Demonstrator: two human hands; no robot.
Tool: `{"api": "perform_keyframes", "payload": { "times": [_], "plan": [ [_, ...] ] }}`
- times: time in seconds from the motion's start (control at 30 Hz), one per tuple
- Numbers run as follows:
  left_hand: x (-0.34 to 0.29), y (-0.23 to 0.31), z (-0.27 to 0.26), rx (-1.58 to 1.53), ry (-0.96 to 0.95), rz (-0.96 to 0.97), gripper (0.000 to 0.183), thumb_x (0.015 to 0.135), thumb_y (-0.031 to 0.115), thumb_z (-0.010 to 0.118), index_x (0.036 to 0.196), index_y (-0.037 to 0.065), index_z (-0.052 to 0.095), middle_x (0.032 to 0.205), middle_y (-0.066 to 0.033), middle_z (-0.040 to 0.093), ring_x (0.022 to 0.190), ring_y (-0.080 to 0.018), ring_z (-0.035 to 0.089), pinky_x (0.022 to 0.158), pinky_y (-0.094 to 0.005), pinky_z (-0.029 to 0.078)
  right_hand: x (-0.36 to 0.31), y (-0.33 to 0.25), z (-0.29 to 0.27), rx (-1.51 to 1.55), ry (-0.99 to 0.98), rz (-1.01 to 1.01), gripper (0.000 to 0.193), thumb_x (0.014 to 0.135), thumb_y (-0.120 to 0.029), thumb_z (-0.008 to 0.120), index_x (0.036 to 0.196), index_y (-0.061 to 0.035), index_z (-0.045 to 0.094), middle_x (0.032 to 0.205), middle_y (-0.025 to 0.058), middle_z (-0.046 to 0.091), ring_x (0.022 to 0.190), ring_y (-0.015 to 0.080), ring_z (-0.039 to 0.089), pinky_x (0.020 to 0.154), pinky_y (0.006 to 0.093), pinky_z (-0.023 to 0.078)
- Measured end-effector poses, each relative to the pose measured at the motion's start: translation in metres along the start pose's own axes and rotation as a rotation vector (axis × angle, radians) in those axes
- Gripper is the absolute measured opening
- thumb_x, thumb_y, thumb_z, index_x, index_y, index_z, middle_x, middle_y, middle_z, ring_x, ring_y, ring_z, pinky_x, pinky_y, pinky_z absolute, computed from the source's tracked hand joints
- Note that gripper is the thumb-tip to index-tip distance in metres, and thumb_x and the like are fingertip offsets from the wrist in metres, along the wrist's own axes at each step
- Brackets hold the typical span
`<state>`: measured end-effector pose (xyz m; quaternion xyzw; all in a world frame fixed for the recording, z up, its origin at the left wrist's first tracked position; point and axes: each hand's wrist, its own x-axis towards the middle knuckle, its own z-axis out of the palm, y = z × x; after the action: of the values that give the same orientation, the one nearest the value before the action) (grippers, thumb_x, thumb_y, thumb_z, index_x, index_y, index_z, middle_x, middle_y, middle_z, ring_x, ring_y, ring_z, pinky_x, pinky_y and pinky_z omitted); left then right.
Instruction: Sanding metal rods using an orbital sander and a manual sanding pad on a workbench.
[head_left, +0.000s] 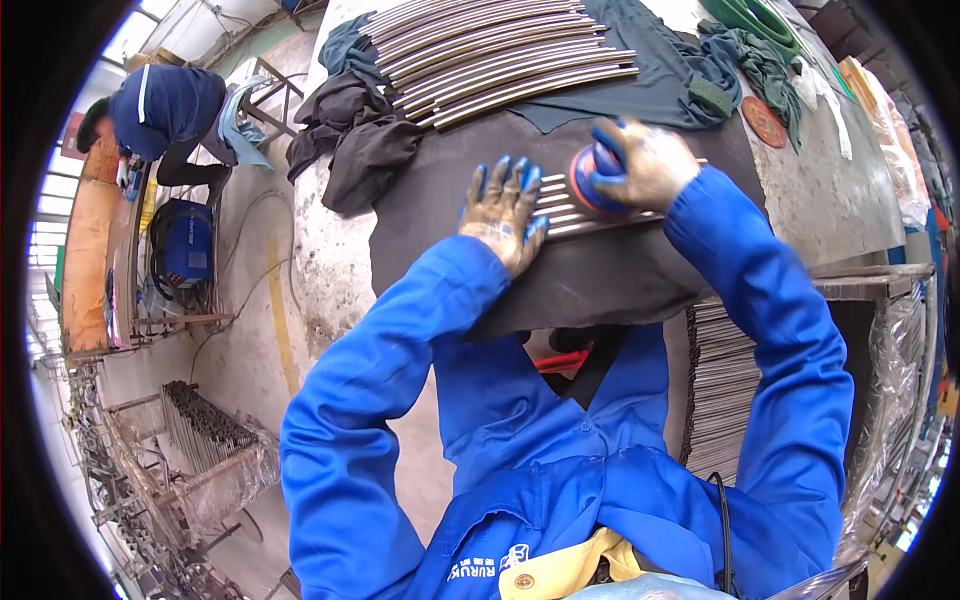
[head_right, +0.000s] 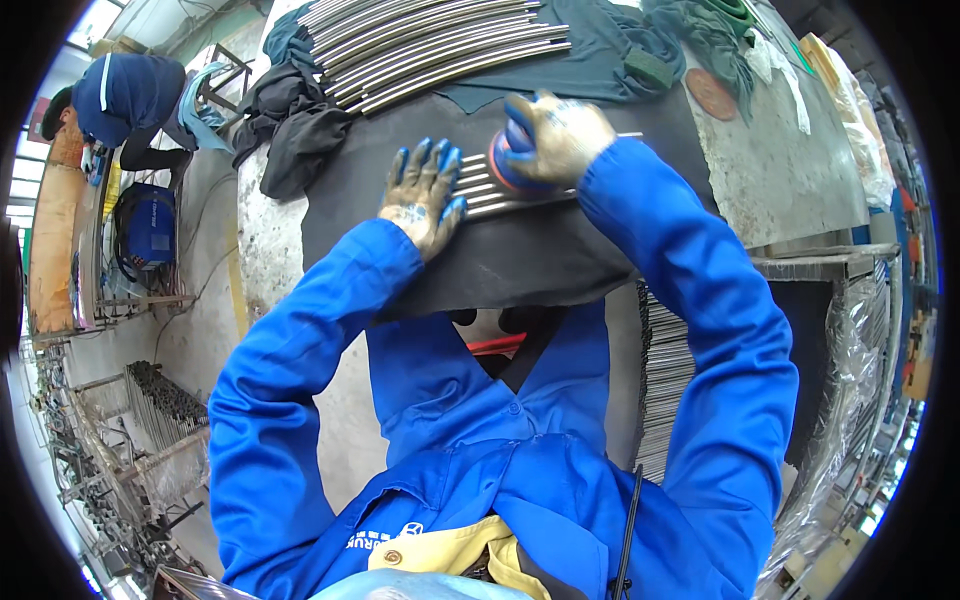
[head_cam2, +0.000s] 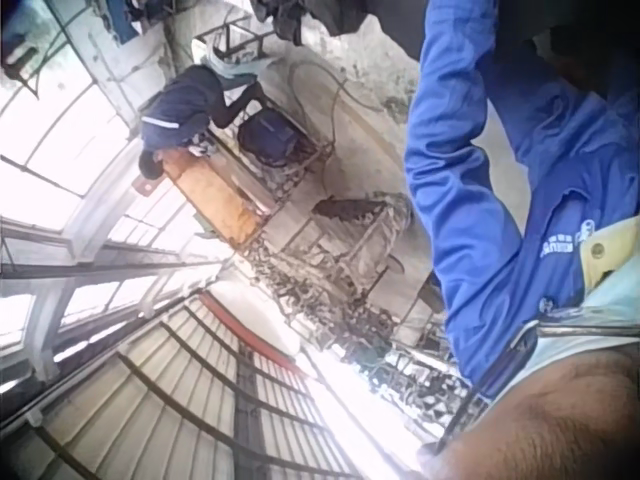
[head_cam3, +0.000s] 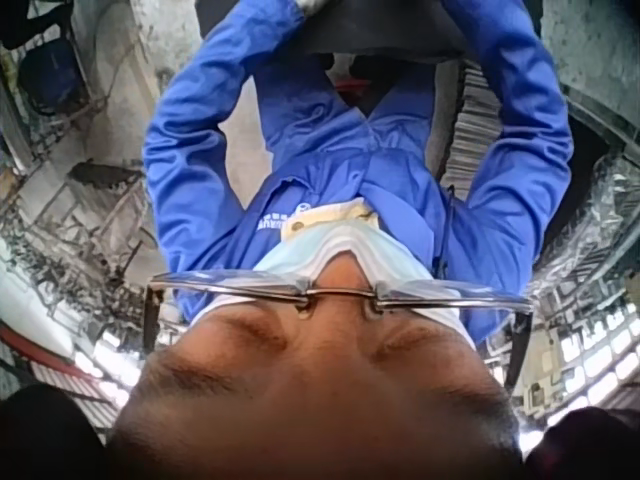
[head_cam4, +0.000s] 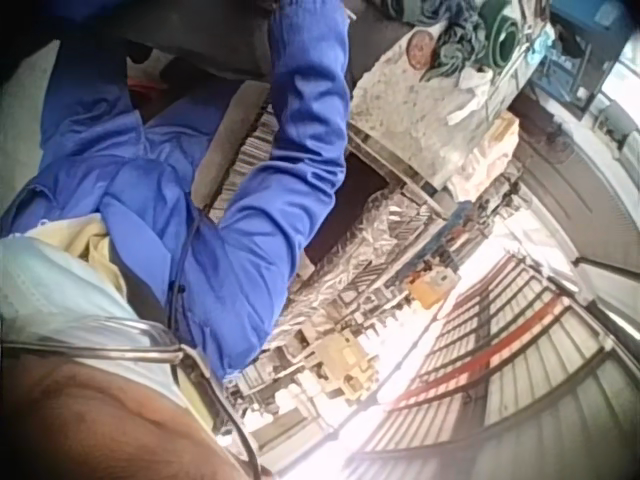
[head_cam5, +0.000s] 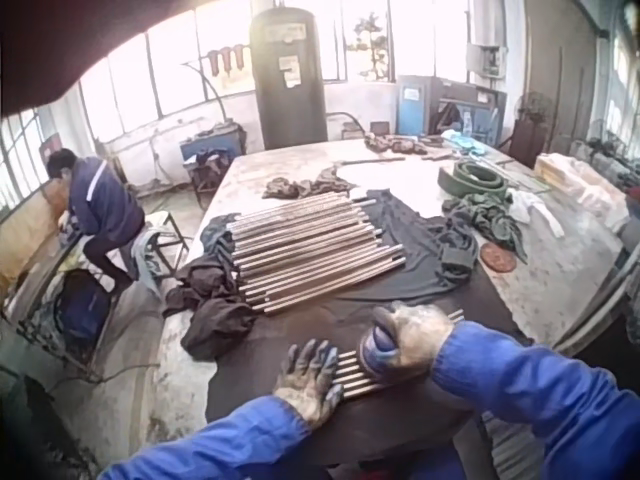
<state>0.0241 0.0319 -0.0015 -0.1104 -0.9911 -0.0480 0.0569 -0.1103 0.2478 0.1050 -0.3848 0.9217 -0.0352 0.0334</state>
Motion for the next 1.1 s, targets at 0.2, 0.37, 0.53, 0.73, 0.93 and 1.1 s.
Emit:
{"api": "perform_keyframes", "payload": {
  "times": [0.2,0.37,0.53,0.73,0.93,1.1],
  "plan": [
    [0.026,-0.028,0.018,0.073,0.086,-0.028,0.069,0.097,0.044,0.036,0.154,0.006,0.027,0.161,-0.0185,0.023,0.150,-0.0397,0.014,0.121,-0.0554,0.001,0.040,0.009,-0.003,-0.006,-0.042,0.105,0.067,0.075,-0.039,0.074,0.133,-0.0129,0.050,0.106,0.0190,0.064,0.090,0.0386,0.067,0.079,0.0452,0.054],
    [0.015,-0.016,0.027,0.037,0.201,0.043,0.069,0.097,0.044,0.036,0.154,0.006,0.027,0.161,-0.0184,0.023,0.150,-0.0394,0.014,0.120,-0.0560,0.001,0.015,0.006,-0.004,-0.025,-0.014,0.048,0.068,0.076,-0.040,0.074,0.134,-0.0123,0.050,0.106,0.0196,0.064,0.091,0.0391,0.067,0.079,0.0452,0.054],
    [0.034,-0.020,0.010,0.103,0.030,-0.074,0.070,0.097,0.045,0.035,0.154,0.005,0.025,0.161,-0.0185,0.022,0.150,-0.0391,0.013,0.120,-0.0566,0.000,0.038,0.004,-0.008,-0.052,-0.056,0.085,0.062,0.081,-0.041,0.070,0.133,-0.0141,0.051,0.112,0.0204,0.065,0.093,0.0363,0.070,0.078,0.0448,0.059],
    [0.021,-0.011,0.014,0.021,0.018,0.019,0.071,0.097,0.045,0.035,0.154,0.004,0.025,0.161,-0.0195,0.023,0.150,-0.0393,0.012,0.120,-0.0570,-0.001,0.012,0.015,0.005,-0.042,0.027,0.005,0.068,0.076,-0.042,0.073,0.134,-0.0129,0.051,0.108,0.0197,0.065,0.093,0.0387,0.067,0.080,0.0456,0.054],
    [0.040,-0.022,0.016,0.091,0.010,-0.083,0.070,0.098,0.045,0.034,0.153,0.003,0.026,0.160,-0.0203,0.023,0.150,-0.0393,0.013,0.120,-0.0567,0.000,0.039,0.015,-0.002,-0.009,-0.024,0.119,0.069,0.075,-0.044,0.073,0.133,-0.0133,0.051,0.109,0.0192,0.064,0.095,0.0383,0.067,0.081,0.0452,0.054],
    [0.031,-0.012,0.025,0.002,0.152,0.040,0.070,0.098,0.046,0.034,0.153,0.003,0.028,0.160,-0.0206,0.023,0.150,-0.0394,0.013,0.120,-0.0563,0.001,0.017,0.015,-0.004,-0.048,-0.020,0.059,0.070,0.075,-0.045,0.072,0.133,-0.0130,0.051,0.108,0.0189,0.065,0.095,0.0384,0.066,0.081,0.0454,0.054]
  ]
}}
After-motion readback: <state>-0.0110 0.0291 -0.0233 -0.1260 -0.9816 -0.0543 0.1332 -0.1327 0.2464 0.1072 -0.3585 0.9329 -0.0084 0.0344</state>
